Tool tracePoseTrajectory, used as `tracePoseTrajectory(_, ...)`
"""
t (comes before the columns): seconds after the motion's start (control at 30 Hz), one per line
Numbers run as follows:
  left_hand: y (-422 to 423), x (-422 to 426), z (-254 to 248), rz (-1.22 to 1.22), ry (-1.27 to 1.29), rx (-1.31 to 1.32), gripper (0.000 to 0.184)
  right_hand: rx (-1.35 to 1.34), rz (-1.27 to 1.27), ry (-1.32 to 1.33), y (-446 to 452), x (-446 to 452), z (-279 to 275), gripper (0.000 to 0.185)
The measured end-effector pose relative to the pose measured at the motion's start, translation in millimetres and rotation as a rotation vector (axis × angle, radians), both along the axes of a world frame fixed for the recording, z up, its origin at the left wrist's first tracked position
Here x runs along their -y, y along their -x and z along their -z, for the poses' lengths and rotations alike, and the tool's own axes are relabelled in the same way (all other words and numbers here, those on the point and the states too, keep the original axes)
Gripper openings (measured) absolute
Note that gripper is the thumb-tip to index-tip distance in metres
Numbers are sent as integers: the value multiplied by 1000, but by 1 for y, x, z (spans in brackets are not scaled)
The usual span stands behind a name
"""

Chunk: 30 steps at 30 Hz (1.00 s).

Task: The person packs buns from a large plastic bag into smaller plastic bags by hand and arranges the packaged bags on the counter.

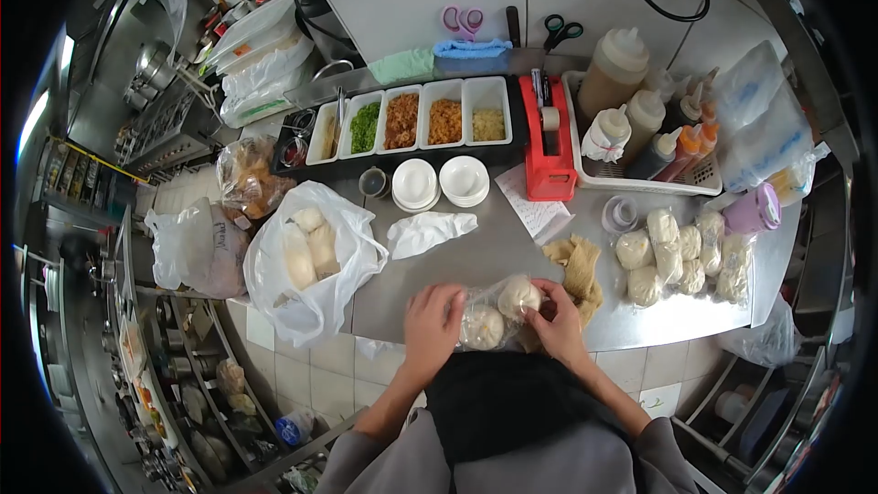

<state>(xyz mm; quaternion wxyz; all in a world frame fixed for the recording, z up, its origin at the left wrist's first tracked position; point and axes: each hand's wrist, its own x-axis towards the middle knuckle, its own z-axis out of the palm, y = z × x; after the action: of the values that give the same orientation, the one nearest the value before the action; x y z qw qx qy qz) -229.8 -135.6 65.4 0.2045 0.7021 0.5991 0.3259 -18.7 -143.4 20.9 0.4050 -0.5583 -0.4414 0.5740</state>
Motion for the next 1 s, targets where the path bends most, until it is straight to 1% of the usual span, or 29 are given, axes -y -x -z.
tracePoseTrajectory(0.03,2,14,-1,-107,27,1,21,17,26,-5,2,1,1,46)
tracePoseTrajectory(0.13,1,55,-4,-308,345,156,24,-266,115,-74,12,3,10,44)
tracePoseTrajectory(0.23,2,67,2,-378,215,25,31,-285,79,-88,20,3,9,40)
tracePoseTrajectory(0.33,2,53,9,-196,-2,-164,35,44,-147,-7,12,-7,-1,37)
tracePoseTrajectory(0.4,-5,30,3,-92,54,37,40,-120,-129,12,12,-12,9,37)
tracePoseTrajectory(0.47,-15,-5,-1,-105,313,194,35,-231,-110,27,14,-14,14,36)
tracePoseTrajectory(0.53,-18,-47,31,93,441,336,32,-288,-89,29,18,-17,13,36)
tracePoseTrajectory(0.63,-18,-73,35,281,607,209,30,-125,-210,49,18,-17,1,35)
tracePoseTrajectory(0.73,-36,-80,23,390,525,134,29,134,-243,-4,13,-14,9,34)
tracePoseTrajectory(0.83,-58,-88,29,412,486,151,25,238,-117,-176,10,-18,13,36)
tracePoseTrajectory(0.93,-51,-68,24,173,-356,61,27,540,-60,-496,12,-20,-3,33)
tracePoseTrajectory(1.0,-14,-31,-15,-214,74,412,33,568,-111,-504,5,-10,5,30)
